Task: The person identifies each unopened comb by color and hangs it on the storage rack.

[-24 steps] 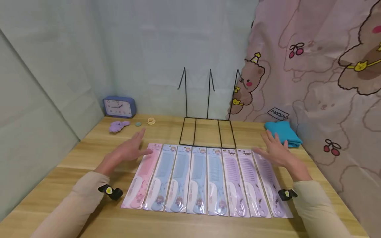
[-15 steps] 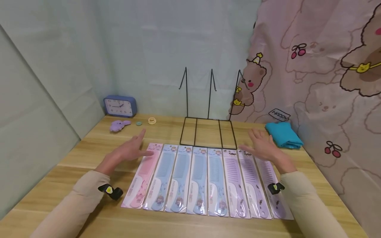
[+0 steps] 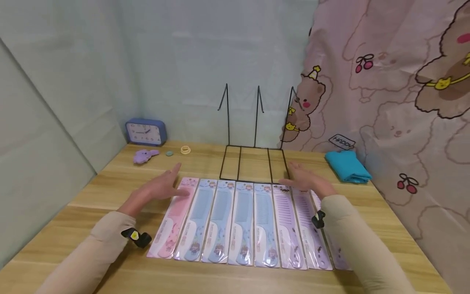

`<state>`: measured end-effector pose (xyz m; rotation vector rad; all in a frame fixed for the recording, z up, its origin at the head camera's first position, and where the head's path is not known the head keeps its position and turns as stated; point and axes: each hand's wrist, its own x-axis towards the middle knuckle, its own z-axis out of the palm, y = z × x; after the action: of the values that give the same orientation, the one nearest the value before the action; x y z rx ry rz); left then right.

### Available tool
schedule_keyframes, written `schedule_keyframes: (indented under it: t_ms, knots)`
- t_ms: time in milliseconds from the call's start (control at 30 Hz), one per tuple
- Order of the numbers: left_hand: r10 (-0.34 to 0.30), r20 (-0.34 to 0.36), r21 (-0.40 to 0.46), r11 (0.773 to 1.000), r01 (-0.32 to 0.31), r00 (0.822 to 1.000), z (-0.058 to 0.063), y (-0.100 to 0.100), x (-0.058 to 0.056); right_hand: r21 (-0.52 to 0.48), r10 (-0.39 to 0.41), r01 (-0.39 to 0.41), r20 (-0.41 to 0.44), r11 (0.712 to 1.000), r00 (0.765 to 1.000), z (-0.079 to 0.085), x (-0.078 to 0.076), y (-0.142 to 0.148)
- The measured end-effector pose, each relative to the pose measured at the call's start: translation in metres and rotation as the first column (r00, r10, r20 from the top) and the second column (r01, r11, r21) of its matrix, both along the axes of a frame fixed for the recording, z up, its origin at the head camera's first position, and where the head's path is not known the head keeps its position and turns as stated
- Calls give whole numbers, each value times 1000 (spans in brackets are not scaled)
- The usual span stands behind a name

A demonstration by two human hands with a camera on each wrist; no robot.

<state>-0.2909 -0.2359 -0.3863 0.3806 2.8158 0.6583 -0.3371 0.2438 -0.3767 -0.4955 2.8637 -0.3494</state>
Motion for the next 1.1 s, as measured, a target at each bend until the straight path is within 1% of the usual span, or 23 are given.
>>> schedule_keyframes:
  t_ms: [100, 200, 333, 400, 567, 833, 1100]
  knots:
    - [-8, -9, 9, 1000, 8, 1000, -6, 2, -4, 5, -8, 8, 5, 1000, 1000, -4, -5, -2]
    - [-6, -17, 7, 1000, 6, 1000, -6, 0, -5, -14, -23, 23, 9, 1000, 1000, -7, -10, -7]
    - [-10, 0, -10, 1000, 10, 1000, -8, 0, -7, -63, -32, 36, 57, 997, 998, -9, -10, -12]
    - [-13, -4, -19, 1000, 13, 1000, -8, 0, -7, -73, -29, 35, 72, 997, 997, -11, -11, -14]
    - [-30, -34, -20, 999, 29, 999, -8, 0, -5, -44, -50, 54, 79, 998, 996, -15, -14, -17]
    - [-26, -26, -22, 999, 25, 999, -9, 1, -5, -11, -28, 29, 61, 1000, 998, -16, -17, -20]
    - [-20, -29, -21, 1000, 20, 999, -5, 2, -3, 2, -50, 50, 88, 999, 995, -13, -18, -23]
